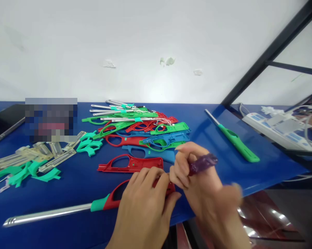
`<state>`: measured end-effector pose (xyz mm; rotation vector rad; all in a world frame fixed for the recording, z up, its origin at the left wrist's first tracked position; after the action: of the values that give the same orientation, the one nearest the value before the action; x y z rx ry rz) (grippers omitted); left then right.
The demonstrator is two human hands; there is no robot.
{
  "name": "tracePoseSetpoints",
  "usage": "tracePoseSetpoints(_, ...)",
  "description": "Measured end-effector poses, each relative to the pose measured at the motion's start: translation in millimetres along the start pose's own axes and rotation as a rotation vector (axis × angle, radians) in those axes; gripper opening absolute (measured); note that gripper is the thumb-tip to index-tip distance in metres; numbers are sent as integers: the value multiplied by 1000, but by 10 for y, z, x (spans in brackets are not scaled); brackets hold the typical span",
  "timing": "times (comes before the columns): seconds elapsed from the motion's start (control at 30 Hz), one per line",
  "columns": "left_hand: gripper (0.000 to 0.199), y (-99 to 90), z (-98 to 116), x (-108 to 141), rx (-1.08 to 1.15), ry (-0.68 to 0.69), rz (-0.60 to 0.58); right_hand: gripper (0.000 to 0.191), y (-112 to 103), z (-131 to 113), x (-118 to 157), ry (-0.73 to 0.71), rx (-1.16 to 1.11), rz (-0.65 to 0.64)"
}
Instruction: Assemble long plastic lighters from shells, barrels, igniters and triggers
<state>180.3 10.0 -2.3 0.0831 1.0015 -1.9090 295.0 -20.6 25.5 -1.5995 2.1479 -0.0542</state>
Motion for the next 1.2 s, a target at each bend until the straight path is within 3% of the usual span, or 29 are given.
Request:
tracePoseSetpoints(0.07,13,-1,4,2,5,-14,5,50,6,-26,-17,20,0,-88)
tracePoseSetpoints(0.13,9,-13,23,-2,-3,2,30,42,6,-40,-37,-17,13,-135)
tracePoseSetpoints(0.33,18,-24,27,-14,-36,54,42,11,-181,-75,-64,-198,261,186)
tracePoseSetpoints(0.5,25,-16,-1,-1,-25,63,9,27,-208,-63,-59,-184,132,317)
tracePoseSetpoints(0.67,27,27,5,11,-86,65,-11,44,-105,8,-99,-86,-17,270)
tracePoseSetpoints(0.9,21,33,7,-8,-131,96,-69,42,-128,-34,-81,-91,16,291)
tracePoseSetpoints(1.03,23,-19,43,-16,-111,127,-9,32,-190,-128,-81,-165,175,269)
tracePoseSetpoints(1.2,23,-38,69,-21,-107,124,52,14,-202,-94,-82,-154,362,129)
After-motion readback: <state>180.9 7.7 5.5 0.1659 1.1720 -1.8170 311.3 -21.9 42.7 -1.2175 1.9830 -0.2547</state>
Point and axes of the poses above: each hand's wrist, its own x-axis away from the middle knuckle, its own y-axis out of the palm, z = x × y, the point moved 7 cm from there along -x, towards the middle knuckle, and after that the axes turned 14 degrees about x, right-handed, at the moved point
